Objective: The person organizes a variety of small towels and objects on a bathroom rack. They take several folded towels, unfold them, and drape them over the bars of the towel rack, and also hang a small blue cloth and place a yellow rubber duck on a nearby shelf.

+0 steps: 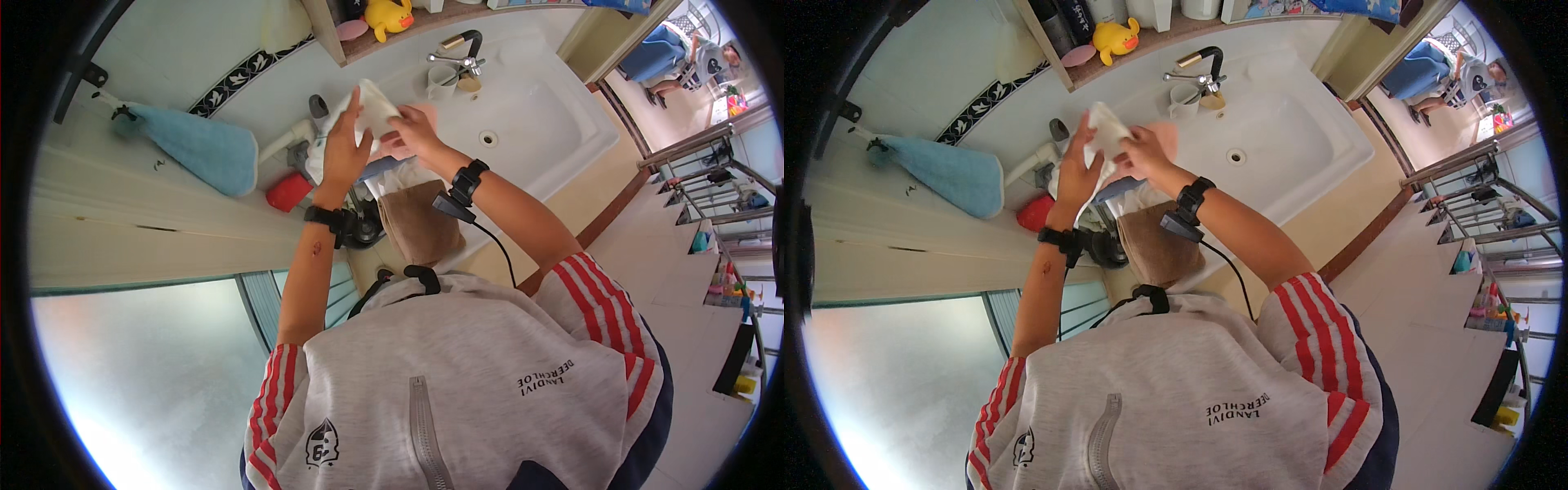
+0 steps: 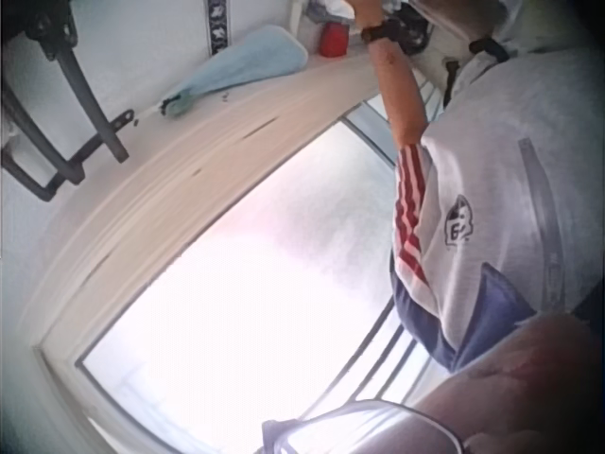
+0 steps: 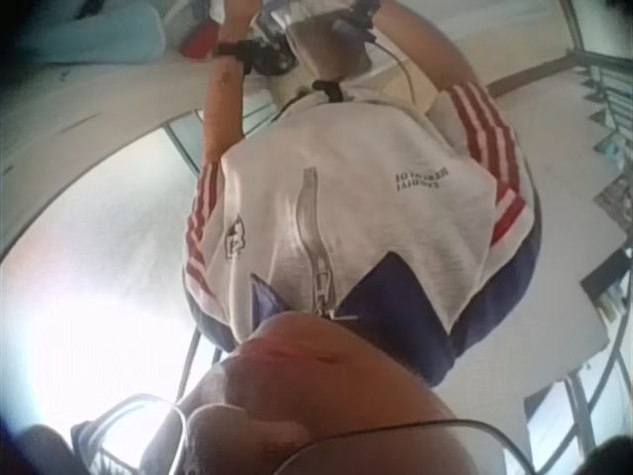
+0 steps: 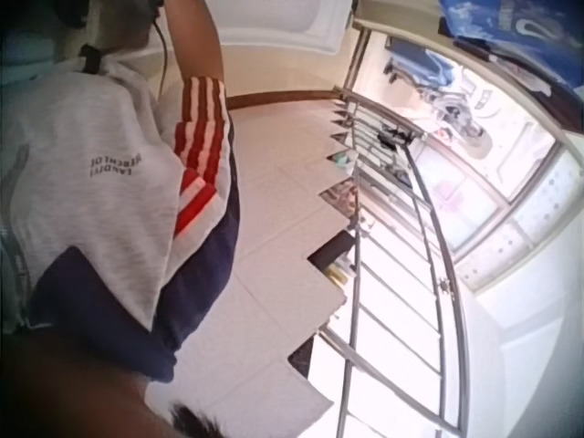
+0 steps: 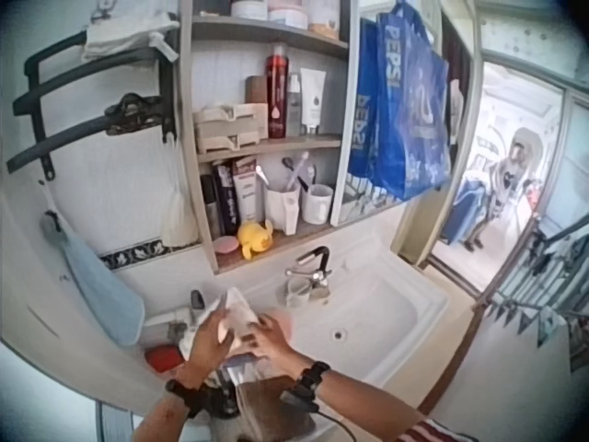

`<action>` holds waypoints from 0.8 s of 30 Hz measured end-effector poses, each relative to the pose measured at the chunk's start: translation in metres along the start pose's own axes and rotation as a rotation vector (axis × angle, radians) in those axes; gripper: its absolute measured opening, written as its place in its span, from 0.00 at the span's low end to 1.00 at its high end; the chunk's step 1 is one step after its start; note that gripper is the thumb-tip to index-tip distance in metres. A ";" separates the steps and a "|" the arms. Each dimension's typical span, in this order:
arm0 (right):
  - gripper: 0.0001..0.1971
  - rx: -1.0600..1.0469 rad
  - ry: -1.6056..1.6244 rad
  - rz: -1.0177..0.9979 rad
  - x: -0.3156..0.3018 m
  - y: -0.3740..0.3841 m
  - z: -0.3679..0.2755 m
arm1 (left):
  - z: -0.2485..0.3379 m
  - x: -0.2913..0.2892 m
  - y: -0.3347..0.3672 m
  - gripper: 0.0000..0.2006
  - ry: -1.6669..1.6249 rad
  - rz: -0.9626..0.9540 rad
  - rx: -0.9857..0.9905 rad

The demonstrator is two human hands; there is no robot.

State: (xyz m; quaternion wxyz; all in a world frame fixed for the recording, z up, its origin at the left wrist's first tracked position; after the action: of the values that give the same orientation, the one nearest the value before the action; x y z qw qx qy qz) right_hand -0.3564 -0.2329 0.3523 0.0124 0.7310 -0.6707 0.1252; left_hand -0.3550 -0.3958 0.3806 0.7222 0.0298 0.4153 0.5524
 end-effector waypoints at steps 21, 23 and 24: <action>0.13 -1.426 -0.855 -0.427 0.164 -0.080 -0.344 | 0.186 -0.269 0.069 0.11 0.345 0.789 0.475; 0.14 -1.625 -0.991 -0.216 0.180 -0.072 -0.386 | 0.212 -0.293 0.094 0.12 0.359 0.798 0.498; 0.14 -1.647 -0.954 -0.221 0.188 -0.064 -0.402 | 0.228 -0.307 0.100 0.14 0.446 0.774 0.504</action>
State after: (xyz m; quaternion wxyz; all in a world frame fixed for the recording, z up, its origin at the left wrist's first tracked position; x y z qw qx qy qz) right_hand -0.3471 -0.3356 0.7885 0.2597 0.5260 -0.4100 -0.6984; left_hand -0.3021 -0.5149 0.7535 0.3289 0.2358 0.6381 0.6550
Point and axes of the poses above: each hand's wrist, its own y-axis towards the middle knuckle, its own x-axis out of the palm, z = x × y, the point moved 2 cm from there along y, towards the middle knuckle, and after that the axes turned 4 degrees about -z, right-handed, at the moved point
